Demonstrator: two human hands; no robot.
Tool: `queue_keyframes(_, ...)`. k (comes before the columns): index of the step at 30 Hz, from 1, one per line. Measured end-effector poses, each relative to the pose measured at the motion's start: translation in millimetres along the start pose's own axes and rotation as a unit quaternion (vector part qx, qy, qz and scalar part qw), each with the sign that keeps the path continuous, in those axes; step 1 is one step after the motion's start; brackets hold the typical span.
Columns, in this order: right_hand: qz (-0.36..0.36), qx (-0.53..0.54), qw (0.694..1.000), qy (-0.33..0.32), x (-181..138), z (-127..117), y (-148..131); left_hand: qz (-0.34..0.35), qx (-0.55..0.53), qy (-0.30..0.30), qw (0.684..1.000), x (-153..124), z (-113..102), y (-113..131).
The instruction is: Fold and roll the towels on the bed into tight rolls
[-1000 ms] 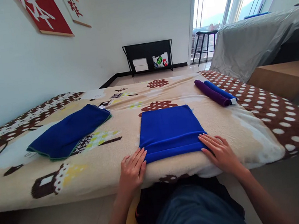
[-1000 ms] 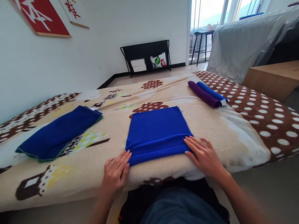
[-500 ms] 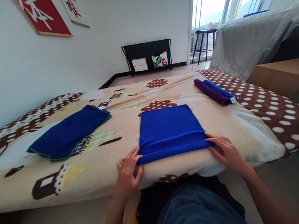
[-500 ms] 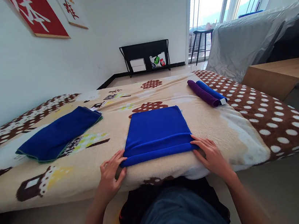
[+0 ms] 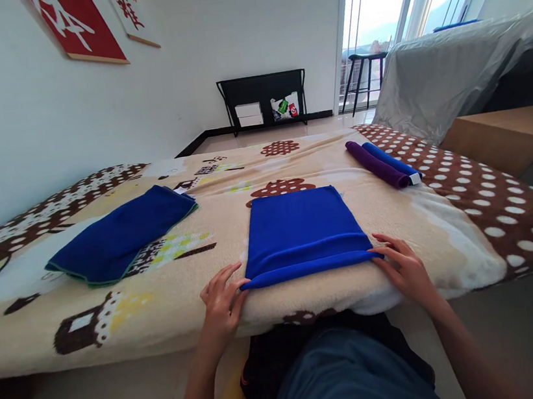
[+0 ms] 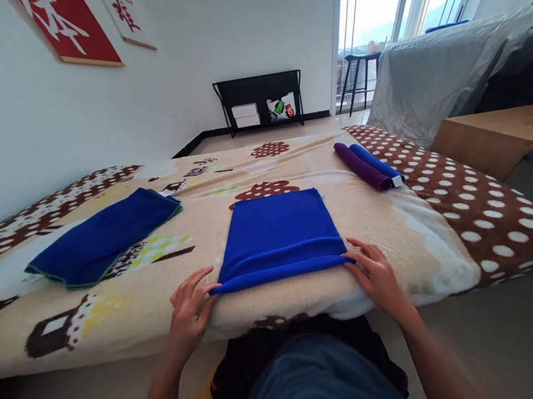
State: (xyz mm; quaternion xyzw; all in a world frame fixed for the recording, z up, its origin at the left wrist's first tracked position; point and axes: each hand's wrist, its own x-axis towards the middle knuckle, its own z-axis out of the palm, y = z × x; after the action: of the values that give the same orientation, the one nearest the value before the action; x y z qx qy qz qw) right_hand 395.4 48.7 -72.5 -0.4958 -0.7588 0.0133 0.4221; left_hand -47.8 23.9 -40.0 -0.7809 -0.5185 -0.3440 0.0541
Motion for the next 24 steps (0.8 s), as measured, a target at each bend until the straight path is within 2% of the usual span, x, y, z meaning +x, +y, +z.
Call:
queue_keyframes(4,-0.015,0.01,1.0,-0.025,-3.2,-12.2,-6.8,0.016,0.002,-0.018,1.0,-1.6,-13.2,5.2)
queue_keyframes(7,-0.031,0.016,0.998,-0.049,-6.0,-22.4,-13.2,0.012,-0.014,-0.062,0.998,-2.8,-23.7,10.3)
queue_keyframes(9,-0.04,0.003,0.998,-0.056,-6.7,-24.8,-16.2,0.0,-0.018,-0.096,0.995,-3.2,-24.9,13.8)
queue_keyframes(11,-0.04,-0.026,0.998,-0.045,-5.6,-22.2,-18.8,-0.022,-0.008,-0.105,0.994,-2.5,-20.2,18.0)
queue_keyframes(13,-0.03,-0.066,0.997,-0.013,-2.8,-14.7,-23.1,-0.048,0.019,-0.068,0.996,-0.2,-11.3,24.7)
queue_keyframes(16,-0.006,-0.131,0.989,0.069,2.1,3.4,-38.1,-0.071,0.073,0.045,0.994,5.3,4.7,41.9)
queue_keyframes(19,-0.022,-0.142,0.983,0.115,5.3,25.7,-66.2,-0.029,0.105,0.127,0.986,10.6,22.6,68.3)
queue_keyframes(21,-0.065,-0.104,0.988,0.094,7.0,40.4,-88.5,0.042,0.09,0.126,0.987,13.3,36.4,87.6)
queue_keyframes(24,-0.117,-0.056,0.991,0.03,10.4,57.0,-113.2,0.128,0.042,0.087,0.987,17.0,55.5,107.0)
